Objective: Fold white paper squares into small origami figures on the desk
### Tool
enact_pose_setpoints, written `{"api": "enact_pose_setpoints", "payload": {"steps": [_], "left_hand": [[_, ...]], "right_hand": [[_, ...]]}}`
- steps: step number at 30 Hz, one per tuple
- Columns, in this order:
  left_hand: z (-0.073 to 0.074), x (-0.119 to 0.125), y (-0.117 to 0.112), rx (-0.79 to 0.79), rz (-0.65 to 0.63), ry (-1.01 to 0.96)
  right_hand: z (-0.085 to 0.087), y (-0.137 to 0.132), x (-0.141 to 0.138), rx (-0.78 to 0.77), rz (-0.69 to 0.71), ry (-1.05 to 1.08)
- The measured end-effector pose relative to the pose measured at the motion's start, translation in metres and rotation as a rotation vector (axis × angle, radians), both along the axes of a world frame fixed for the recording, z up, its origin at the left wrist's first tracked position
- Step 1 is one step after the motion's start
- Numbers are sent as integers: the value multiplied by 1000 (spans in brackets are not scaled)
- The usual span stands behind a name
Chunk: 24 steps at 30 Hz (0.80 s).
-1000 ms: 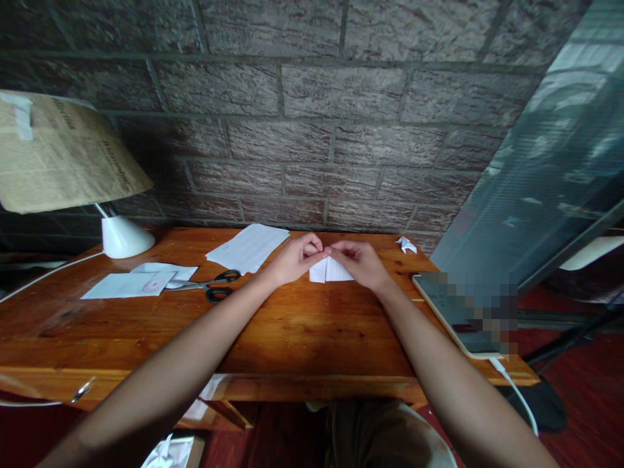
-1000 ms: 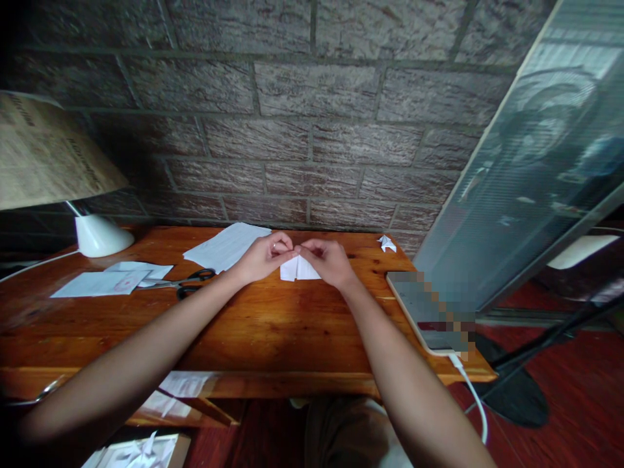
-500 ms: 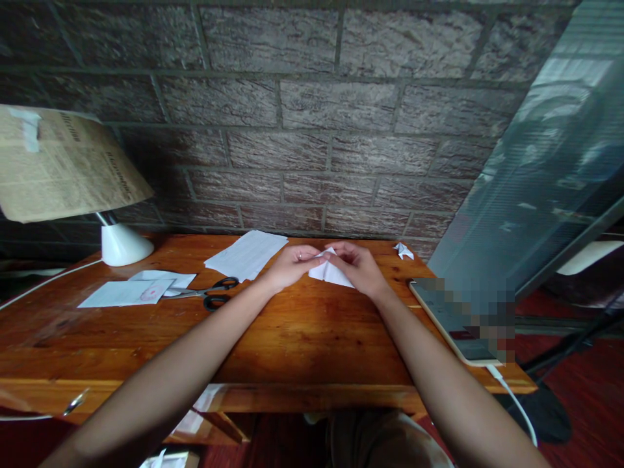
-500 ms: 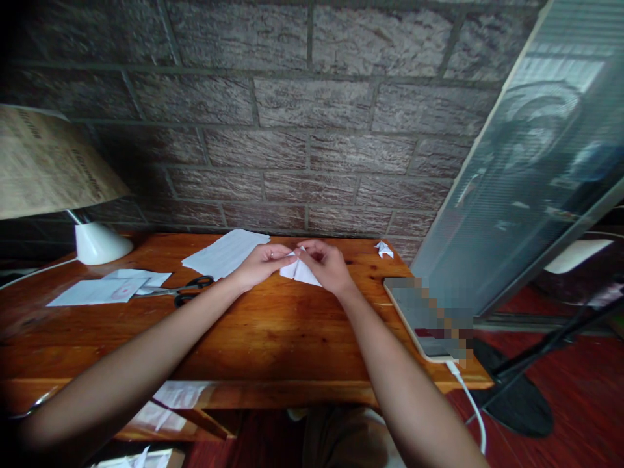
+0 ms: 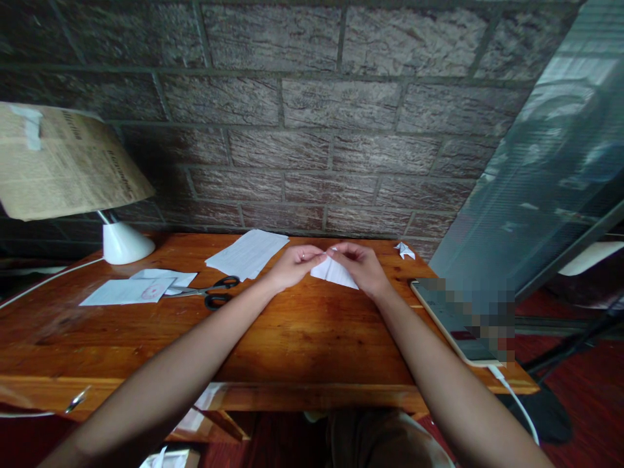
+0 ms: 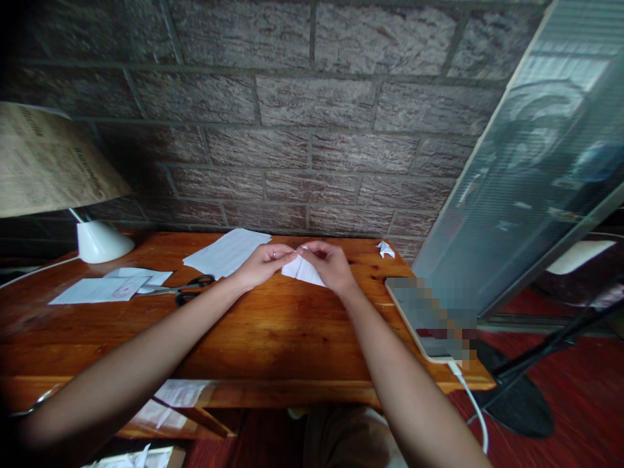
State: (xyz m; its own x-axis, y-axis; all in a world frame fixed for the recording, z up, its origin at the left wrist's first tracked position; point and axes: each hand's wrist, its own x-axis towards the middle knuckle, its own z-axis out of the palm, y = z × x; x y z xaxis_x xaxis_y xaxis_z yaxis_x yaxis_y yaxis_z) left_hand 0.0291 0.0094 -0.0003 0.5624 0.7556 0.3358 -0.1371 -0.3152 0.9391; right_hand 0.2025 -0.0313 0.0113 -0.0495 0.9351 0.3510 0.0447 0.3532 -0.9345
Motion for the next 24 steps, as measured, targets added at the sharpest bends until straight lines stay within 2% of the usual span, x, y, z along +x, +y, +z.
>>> {"api": "enact_pose_setpoints", "payload": {"steps": [11, 24], "left_hand": [[-1, 0, 0, -14, 79, -13], [0, 1, -2, -52, 191, -52]], "right_hand": [[0, -3, -3, -62, 15, 69], [1, -4, -6, -50, 44, 60]]}}
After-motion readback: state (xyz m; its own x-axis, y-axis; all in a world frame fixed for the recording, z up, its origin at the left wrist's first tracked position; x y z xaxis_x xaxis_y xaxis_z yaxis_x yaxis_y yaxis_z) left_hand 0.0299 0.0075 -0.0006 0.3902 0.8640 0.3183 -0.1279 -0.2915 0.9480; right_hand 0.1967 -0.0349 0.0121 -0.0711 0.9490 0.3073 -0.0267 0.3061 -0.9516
